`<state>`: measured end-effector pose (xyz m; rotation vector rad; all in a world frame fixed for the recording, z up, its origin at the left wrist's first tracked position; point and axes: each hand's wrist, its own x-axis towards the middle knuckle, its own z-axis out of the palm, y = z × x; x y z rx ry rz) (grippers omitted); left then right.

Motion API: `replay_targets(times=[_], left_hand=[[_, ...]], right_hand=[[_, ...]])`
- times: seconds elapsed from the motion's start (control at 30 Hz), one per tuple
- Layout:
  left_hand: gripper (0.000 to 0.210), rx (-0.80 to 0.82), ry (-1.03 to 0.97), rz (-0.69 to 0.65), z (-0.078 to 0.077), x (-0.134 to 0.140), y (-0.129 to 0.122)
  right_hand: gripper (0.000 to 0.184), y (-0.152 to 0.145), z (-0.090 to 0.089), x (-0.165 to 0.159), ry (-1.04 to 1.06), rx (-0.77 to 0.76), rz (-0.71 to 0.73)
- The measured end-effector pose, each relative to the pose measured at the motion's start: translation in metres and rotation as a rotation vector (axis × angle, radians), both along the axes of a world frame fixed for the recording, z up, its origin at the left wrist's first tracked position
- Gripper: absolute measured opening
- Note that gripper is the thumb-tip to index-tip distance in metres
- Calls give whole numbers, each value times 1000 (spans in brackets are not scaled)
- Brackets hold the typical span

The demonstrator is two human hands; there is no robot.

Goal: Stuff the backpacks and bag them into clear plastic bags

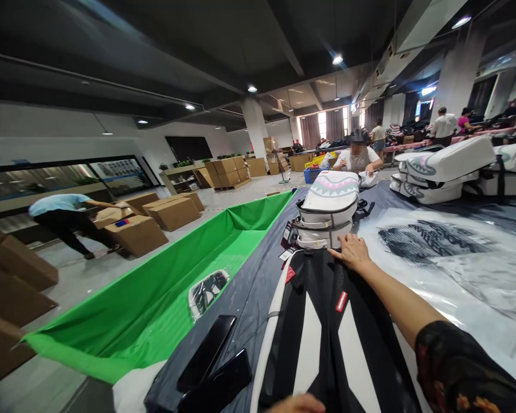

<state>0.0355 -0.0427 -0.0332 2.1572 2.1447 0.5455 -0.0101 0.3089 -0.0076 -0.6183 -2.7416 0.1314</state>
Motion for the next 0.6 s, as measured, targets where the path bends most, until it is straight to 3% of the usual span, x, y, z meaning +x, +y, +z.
replay_targets(times=[0.1, 0.2, 0.23, 0.3, 0.37, 0.47, 0.6], left_hand=[[43, 105, -43, 166, 17, -59, 37], [75, 218, -103, 615, 23, -123, 99], [80, 211, -127, 700, 23, -139, 120], [76, 217, -154, 745, 17, -159, 155], [65, 246, -158, 703, 5, -162, 175], [59, 308, -152, 639, -16, -148, 172], [54, 414, -121, 573, -38, -121, 131]], right_hand=[[64, 14, -5, 10, -18, -37, 34], [63, 23, -10, 21, -4, -33, 109], [63, 23, -13, 24, 17, -21, 114], [63, 20, -21, 26, 75, 3, 102], [58, 13, -31, 27, 149, 16, 85], [46, -2, -49, 35, 262, 22, 80], [37, -22, -65, 70, 371, 46, 134]])
